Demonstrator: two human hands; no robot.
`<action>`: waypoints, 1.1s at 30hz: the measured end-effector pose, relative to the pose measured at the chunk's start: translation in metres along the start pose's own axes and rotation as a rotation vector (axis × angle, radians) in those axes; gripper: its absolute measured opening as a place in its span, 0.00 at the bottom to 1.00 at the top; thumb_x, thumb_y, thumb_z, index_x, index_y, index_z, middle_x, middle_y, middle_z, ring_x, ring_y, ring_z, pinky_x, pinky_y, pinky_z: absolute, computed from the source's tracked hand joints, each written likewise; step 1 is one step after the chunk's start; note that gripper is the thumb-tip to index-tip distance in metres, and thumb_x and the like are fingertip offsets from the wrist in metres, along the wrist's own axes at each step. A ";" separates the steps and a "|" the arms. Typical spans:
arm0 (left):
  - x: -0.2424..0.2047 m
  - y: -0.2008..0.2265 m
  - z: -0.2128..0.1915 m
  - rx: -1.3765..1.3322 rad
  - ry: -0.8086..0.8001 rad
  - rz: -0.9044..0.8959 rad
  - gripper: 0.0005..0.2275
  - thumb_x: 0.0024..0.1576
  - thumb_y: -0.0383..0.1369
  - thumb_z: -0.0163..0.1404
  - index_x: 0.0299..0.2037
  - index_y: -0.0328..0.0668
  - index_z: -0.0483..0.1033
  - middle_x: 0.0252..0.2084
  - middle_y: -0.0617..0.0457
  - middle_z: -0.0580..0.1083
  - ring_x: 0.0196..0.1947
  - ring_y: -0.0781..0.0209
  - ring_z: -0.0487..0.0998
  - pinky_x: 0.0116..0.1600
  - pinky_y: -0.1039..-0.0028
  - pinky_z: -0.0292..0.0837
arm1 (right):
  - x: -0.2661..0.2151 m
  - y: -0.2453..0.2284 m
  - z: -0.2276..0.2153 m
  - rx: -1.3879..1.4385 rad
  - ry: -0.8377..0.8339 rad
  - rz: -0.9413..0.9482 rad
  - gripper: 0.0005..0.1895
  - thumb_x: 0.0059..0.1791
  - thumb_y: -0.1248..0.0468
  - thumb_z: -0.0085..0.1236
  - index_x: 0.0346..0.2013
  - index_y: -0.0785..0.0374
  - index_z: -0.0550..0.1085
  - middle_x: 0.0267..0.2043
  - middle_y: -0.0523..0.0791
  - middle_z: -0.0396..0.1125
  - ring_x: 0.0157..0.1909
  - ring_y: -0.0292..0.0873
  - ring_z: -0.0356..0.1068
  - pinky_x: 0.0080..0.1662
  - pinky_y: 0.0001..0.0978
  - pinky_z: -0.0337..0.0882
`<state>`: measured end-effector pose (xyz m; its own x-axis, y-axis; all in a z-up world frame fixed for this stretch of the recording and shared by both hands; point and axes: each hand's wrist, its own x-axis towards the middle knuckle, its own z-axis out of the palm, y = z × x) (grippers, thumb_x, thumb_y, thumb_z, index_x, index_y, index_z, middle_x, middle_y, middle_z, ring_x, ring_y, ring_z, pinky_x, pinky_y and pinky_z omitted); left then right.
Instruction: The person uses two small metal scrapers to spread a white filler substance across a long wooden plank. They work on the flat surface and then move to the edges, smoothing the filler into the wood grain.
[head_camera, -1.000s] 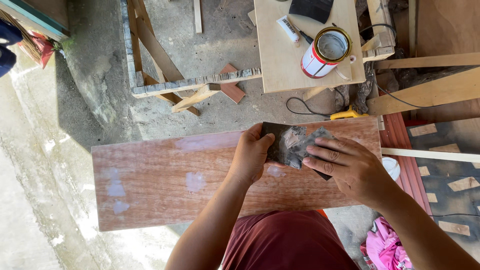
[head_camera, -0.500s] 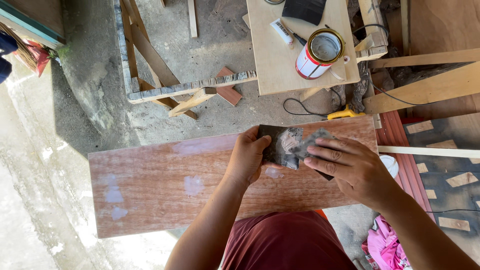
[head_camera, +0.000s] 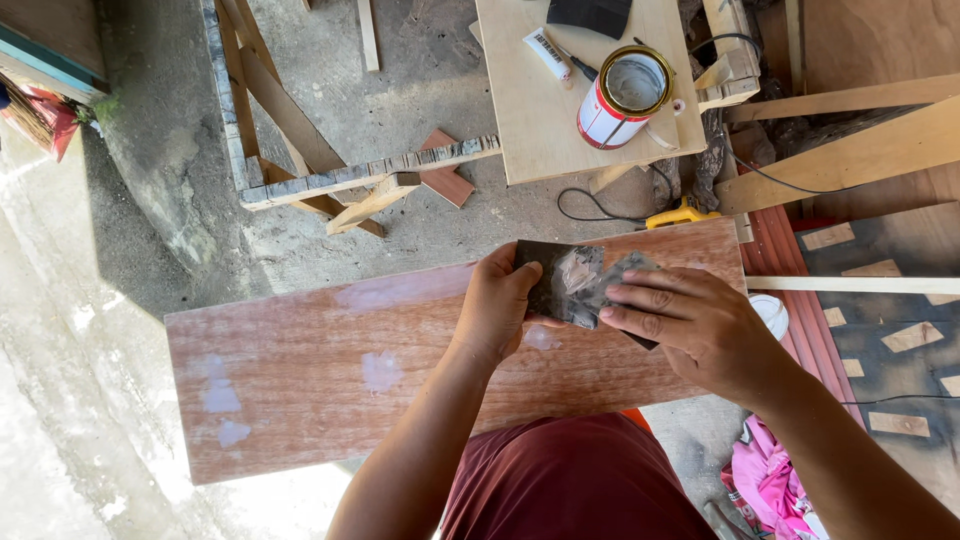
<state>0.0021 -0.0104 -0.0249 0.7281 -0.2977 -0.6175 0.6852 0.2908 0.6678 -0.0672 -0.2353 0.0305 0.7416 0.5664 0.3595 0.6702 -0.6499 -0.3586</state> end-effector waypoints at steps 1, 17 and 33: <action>0.005 -0.005 -0.001 -0.012 -0.006 0.088 0.07 0.60 0.22 0.43 0.43 0.26 0.73 0.32 0.38 0.73 0.27 0.42 0.79 0.24 0.52 0.82 | -0.001 0.000 0.004 -0.005 -0.004 0.037 0.19 0.50 0.74 0.54 0.51 0.52 0.80 0.57 0.43 0.74 0.61 0.48 0.73 0.58 0.45 0.72; 0.022 0.000 -0.016 -0.003 0.042 0.218 0.12 0.59 0.21 0.44 0.50 0.26 0.75 0.34 0.37 0.77 0.30 0.42 0.83 0.29 0.52 0.84 | -0.070 0.054 0.010 0.863 -0.059 0.660 0.11 0.48 0.72 0.55 0.41 0.61 0.82 0.32 0.51 0.80 0.32 0.51 0.83 0.32 0.48 0.86; 0.067 0.026 -0.075 -0.252 -0.034 0.259 0.13 0.56 0.19 0.48 0.51 0.30 0.75 0.35 0.43 0.77 0.32 0.51 0.83 0.39 0.68 0.82 | -0.178 0.075 0.084 1.457 0.369 1.176 0.10 0.44 0.70 0.65 0.38 0.71 0.77 0.31 0.59 0.77 0.27 0.59 0.80 0.24 0.54 0.82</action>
<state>0.0699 0.0455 -0.0803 0.8799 -0.2140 -0.4243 0.4646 0.5744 0.6740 -0.1465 -0.3428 -0.1330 0.8647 -0.0291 -0.5015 -0.4472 0.4103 -0.7948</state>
